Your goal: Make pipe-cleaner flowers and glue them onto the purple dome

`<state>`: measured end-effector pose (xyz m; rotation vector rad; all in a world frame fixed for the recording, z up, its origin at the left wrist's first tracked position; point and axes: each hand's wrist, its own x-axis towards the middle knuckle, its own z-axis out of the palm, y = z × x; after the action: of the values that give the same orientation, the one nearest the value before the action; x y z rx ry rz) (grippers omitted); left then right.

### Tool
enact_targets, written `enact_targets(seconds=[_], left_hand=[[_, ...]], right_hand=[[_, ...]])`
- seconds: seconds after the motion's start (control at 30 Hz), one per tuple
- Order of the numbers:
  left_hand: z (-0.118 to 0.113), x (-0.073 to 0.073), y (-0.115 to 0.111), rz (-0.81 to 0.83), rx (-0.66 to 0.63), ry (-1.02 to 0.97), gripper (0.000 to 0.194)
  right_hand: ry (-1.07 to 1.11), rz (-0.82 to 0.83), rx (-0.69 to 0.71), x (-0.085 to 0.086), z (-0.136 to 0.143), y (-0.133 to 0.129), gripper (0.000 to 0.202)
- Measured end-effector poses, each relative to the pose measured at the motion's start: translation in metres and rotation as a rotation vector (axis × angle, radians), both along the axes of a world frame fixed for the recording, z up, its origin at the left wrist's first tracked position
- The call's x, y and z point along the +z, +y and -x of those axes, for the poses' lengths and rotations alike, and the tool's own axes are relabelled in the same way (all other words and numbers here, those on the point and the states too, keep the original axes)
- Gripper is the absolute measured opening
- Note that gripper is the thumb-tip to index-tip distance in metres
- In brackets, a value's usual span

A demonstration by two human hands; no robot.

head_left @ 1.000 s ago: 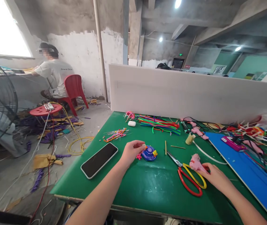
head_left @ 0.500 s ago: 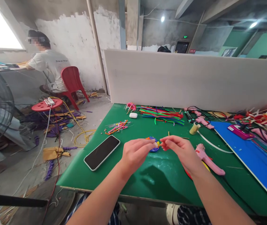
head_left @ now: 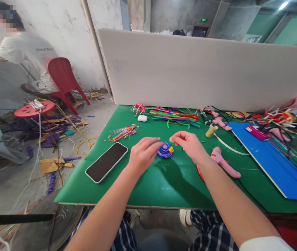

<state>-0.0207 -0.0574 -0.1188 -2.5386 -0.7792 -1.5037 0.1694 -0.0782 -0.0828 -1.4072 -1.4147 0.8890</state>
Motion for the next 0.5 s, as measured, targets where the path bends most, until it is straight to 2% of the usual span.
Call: enact_targets(seconds=[0.07,0.2,0.3,0.5], left_hand=[[0.002,-0.009,0.011,0.120,0.064,0.077,0.016],[0.001,-0.024,0.023,0.368,0.080,0.344,0.020],[-0.002,-0.029,0.025,0.449,0.063,0.407,0.022],[-0.003,-0.029,0.026,0.490,0.055,0.377,0.023]], right_hand=[[-0.155,-0.023,-0.049,-0.014,-0.007,0.018,0.016],[-0.461,0.024,0.012,-0.039,-0.013,0.040,0.019],[-0.500,0.036,0.023,-0.048,-0.012,0.043,0.019],[-0.544,0.059,0.030,-0.057,-0.013,0.044,0.018]])
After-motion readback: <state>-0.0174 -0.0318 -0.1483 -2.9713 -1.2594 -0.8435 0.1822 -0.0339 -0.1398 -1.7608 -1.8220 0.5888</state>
